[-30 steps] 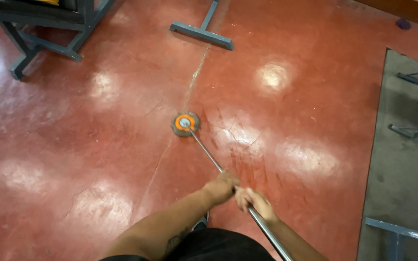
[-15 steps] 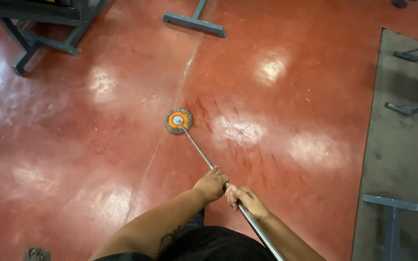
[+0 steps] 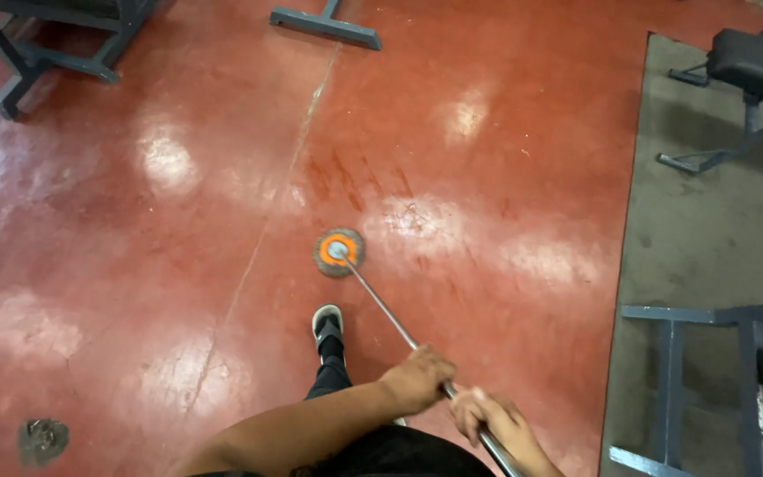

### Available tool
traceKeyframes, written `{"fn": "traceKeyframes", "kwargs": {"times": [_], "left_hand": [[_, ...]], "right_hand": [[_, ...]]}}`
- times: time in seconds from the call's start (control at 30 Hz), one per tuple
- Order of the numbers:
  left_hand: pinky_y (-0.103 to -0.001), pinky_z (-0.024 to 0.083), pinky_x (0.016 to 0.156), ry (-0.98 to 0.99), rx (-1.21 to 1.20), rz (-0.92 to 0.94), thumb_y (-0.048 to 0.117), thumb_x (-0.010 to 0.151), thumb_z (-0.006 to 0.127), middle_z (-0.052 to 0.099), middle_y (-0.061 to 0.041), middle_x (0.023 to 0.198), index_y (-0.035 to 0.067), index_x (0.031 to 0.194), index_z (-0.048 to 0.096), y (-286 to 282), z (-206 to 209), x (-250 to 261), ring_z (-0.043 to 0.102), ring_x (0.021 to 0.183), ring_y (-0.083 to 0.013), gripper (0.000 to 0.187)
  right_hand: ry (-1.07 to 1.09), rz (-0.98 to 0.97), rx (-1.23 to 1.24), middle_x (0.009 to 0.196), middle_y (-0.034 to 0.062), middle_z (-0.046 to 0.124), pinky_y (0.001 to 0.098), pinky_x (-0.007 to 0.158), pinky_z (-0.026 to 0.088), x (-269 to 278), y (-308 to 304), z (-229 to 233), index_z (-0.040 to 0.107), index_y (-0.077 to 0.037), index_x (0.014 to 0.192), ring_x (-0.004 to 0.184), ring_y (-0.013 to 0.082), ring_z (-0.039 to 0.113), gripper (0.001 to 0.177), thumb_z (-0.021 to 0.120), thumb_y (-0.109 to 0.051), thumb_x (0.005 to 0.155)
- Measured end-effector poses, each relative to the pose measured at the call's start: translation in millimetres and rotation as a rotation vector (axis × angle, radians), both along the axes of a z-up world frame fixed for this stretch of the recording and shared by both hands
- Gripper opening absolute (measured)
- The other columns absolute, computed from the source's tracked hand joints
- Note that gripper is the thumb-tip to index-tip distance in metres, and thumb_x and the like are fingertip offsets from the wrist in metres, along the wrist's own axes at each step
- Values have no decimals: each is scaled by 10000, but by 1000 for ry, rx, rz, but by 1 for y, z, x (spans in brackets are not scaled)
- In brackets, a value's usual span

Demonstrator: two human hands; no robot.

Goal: The recorder is mopping the red floor in a gym environment using a mop.

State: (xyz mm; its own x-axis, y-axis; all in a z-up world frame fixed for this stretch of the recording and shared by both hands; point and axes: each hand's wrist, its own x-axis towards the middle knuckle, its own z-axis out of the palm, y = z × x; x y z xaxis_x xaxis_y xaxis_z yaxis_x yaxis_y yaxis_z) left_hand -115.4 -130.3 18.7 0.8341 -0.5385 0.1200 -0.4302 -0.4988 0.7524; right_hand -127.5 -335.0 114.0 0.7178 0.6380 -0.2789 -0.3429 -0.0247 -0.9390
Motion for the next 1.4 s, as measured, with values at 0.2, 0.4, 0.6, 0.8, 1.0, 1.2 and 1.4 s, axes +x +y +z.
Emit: {"fn": "traceKeyframes", "kwargs": {"times": [0.2,0.4,0.6,0.8,1.0,1.2,1.4], "left_hand": [[-437,443,1088,145,155,-137,230,870,694,688,-104,1179,101,1030,692,-26,46,-34,587,1233,-327,205],[-452,427,1068,142,198,-48,251,883,649,662,-64,1305,187,1191,698,-14,-9,-14,558,1264,-294,318],[-467,366,1148,216,402,34,287,925,676,600,-123,1352,141,1131,698,25,-40,-5,431,1388,-365,254],[-465,353,1182,284,94,-39,273,747,787,634,-95,1269,107,1151,665,65,63,-72,540,1294,-317,453],[-522,326,1212,130,6,-18,254,892,707,560,-130,1419,114,1333,578,105,47,-95,464,1410,-359,481],[-595,373,1090,115,378,61,309,885,639,479,-96,1481,168,1416,514,149,40,-62,398,1415,-359,564],[-536,421,1065,219,376,116,314,908,617,533,-55,1397,195,1303,578,191,28,-82,500,1334,-295,415]], "right_hand": [[-243,23,73,609,95,559,451,1162,343,-41,-30,3,537,-24,564,770,257,587,721,186,-353,1101],[-121,-31,294,641,123,555,448,989,400,-26,-4,-67,541,-26,578,761,269,536,711,199,-356,1107],[-102,-171,81,631,142,570,449,924,466,-23,48,-59,573,-6,572,815,275,571,648,325,-311,1088],[6,-253,210,595,132,522,433,888,434,-84,83,13,514,-24,530,750,278,531,720,223,-369,1092],[28,-240,302,615,124,485,409,861,405,-87,122,-11,488,-43,549,769,271,489,706,188,-397,1081],[-96,-143,325,618,123,526,417,825,423,-44,171,-70,522,-37,574,751,277,514,722,210,-383,1126],[-178,-99,38,705,121,617,426,939,468,-64,208,-39,597,-22,613,910,294,602,749,256,-481,1097]]}}
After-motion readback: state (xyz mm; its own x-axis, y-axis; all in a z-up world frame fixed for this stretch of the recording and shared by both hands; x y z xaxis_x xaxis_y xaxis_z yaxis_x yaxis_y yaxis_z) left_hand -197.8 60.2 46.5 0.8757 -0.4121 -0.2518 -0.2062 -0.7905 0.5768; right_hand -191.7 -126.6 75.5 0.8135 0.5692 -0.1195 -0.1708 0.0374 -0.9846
